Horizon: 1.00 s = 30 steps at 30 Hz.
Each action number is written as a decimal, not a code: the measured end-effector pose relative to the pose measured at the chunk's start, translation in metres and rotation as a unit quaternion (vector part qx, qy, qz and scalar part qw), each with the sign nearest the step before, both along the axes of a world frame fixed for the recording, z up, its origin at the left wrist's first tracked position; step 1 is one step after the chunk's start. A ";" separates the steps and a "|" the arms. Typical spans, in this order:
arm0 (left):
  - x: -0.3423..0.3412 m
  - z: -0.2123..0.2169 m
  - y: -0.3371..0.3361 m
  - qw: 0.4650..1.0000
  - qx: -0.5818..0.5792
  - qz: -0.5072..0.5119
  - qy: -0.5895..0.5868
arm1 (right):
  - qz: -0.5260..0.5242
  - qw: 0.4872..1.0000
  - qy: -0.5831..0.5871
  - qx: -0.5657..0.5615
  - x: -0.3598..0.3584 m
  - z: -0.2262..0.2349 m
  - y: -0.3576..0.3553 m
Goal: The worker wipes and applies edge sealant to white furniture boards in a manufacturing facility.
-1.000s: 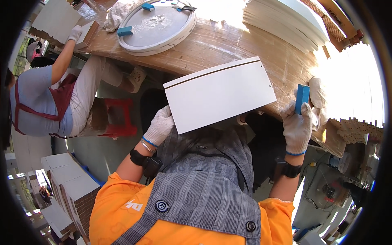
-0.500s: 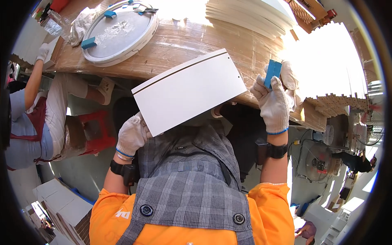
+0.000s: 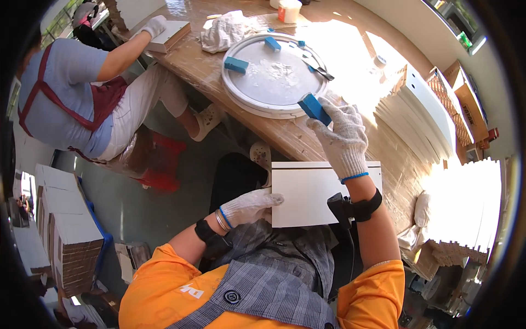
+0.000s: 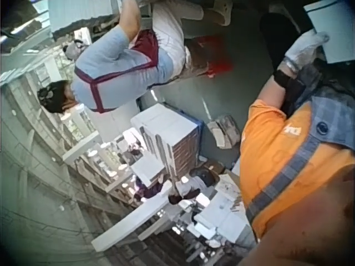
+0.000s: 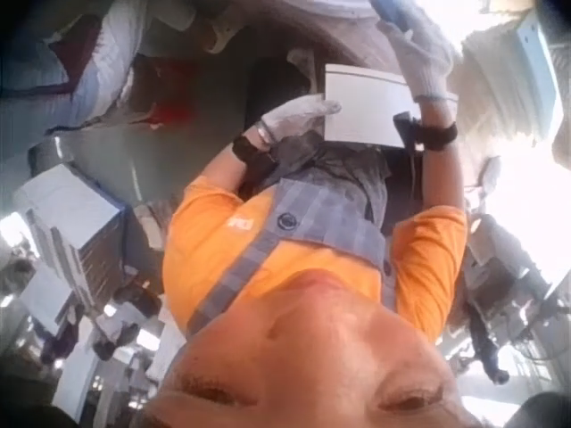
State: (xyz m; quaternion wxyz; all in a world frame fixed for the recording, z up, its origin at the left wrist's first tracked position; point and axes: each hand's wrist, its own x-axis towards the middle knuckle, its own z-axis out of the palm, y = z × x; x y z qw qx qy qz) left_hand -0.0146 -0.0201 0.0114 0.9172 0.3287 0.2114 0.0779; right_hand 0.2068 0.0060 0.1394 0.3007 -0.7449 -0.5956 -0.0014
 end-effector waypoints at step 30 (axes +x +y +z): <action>-0.004 0.026 -0.018 0.996 0.045 0.073 0.003 | 0.232 0.969 0.071 -0.046 0.021 0.018 -0.073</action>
